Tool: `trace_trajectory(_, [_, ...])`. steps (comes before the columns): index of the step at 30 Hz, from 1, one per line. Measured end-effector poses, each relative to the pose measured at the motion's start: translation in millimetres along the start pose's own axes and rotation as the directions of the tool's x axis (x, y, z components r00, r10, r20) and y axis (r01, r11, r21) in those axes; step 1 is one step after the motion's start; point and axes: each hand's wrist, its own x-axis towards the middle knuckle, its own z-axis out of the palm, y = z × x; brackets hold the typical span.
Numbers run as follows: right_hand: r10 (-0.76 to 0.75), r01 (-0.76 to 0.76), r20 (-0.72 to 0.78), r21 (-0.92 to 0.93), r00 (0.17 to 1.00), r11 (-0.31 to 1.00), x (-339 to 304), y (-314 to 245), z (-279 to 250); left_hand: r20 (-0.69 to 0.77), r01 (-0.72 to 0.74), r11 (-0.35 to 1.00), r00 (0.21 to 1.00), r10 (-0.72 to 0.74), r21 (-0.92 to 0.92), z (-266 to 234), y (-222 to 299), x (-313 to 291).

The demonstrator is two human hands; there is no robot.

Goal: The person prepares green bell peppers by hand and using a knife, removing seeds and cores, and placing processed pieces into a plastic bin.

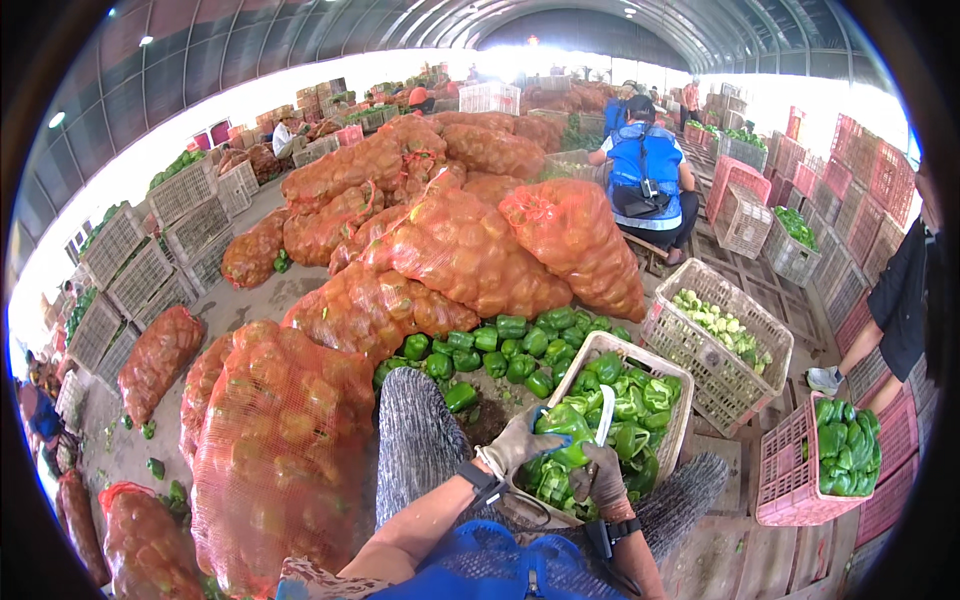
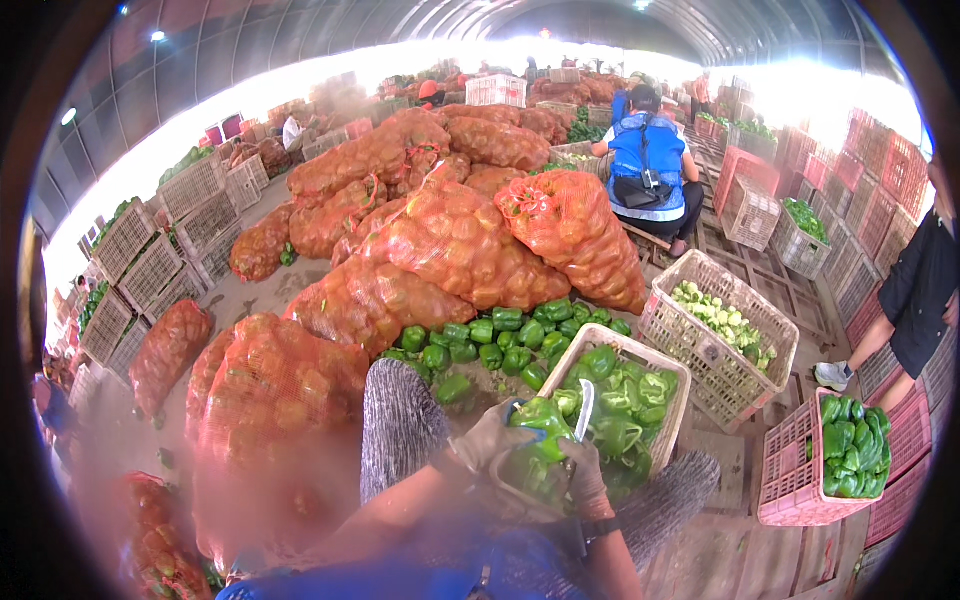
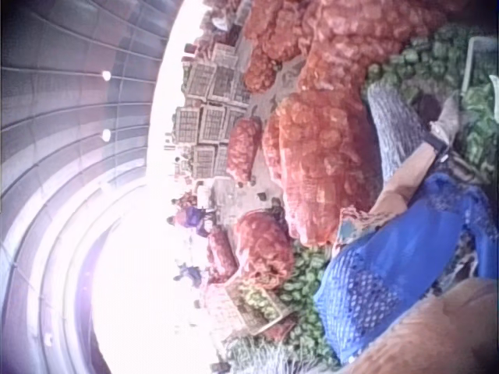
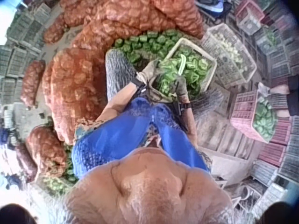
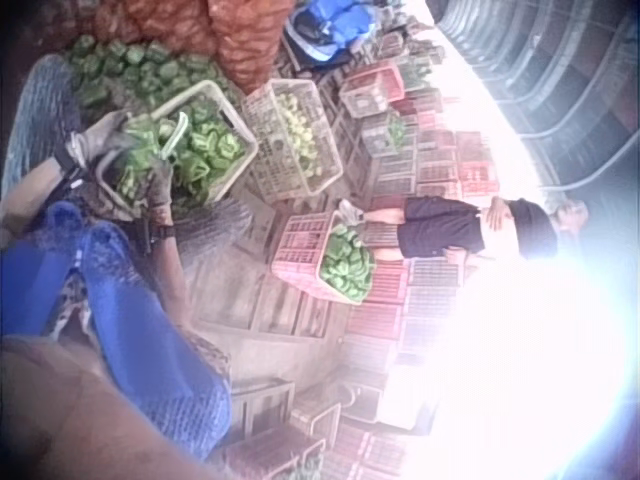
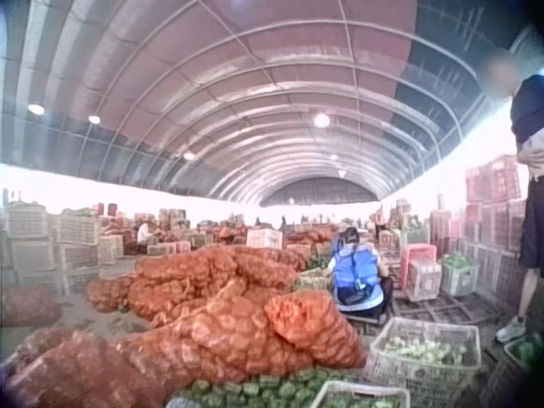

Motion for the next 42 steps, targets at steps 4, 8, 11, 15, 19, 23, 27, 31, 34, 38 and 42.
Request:
trace_trajectory(4, [-0.016, 0.017, 0.064, -0.02, 0.998, 1.0, 8.7, -14.1, 11.0, 0.069, -0.105, 0.956, 0.989, 0.128, -0.275, -18.1, -19.8, 1.8])
trace_trajectory(8, [0.005, -0.004, 0.147, -0.008, 0.989, 1.0, 13.4, -42.2, 21.5, -0.004, -0.136, 0.958, 0.99, 0.14, -0.252, -18.5, 4.6, -1.8])
trace_trajectory(11, [0.002, 0.023, 0.116, -0.211, 0.993, 0.977, 24.8, -59.8, 38.0, -0.218, -0.179, 0.92, 0.97, 0.106, -0.349, -18.4, 8.8, -0.9])
trace_trajectory(15, [0.041, 0.013, 0.09, -0.527, 0.995, 0.85, 37.4, -85.5, 47.5, -0.349, -0.296, 0.88, 0.923, 0.163, -0.372, -34.8, 0.4, 2.5])
trace_trajectory(19, [-0.361, 0.411, 0.238, -0.735, 0.901, 0.539, 64.5, -108.9, 44.1, -0.372, -0.352, 0.864, 0.903, 0.213, -0.359, -39.6, -13.1, 12.1])
trace_trajectory(23, [-0.657, 0.745, 0.667, -0.624, 0.351, -0.236, 87.4, -188.0, 104.2, -0.413, -0.401, 0.861, 0.874, 0.257, -0.312, -44.6, -16.2, 6.6])
trace_trajectory(27, [-0.442, 0.47, 0.897, -0.39, -0.001, -0.792, 118.2, -285.5, 164.0, -0.398, -0.324, 0.897, 0.897, 0.191, -0.3, -38.0, -8.4, 6.9])
trace_trajectory(31, [-0.604, 0.576, 0.642, -0.744, 0.473, -0.34, 93.7, -318.6, 211.8, -0.389, -0.402, 0.858, 0.881, 0.268, -0.319, -34.4, -0.8, 0.0])
trace_trajectory(34, [-0.59, 0.528, 0.579, -0.801, 0.563, -0.282, 92.3, -297.2, 196.7, -0.397, -0.385, 0.868, 0.884, 0.248, -0.314, -37.2, 1.1, -4.5])
trace_trajectory(38, [-0.629, 0.741, 0.672, -0.635, 0.39, -0.219, 108.3, -224.2, 136.2, -0.386, -0.355, 0.898, 0.891, 0.241, -0.259, -48.2, 2.5, -12.2])
trace_trajectory(42, [-0.511, 0.643, 0.575, -0.764, 0.639, -0.057, 101.7, -161.9, 67.7, -0.414, -0.293, 0.946, 0.885, 0.211, -0.143, -38.8, 9.4, -14.2])
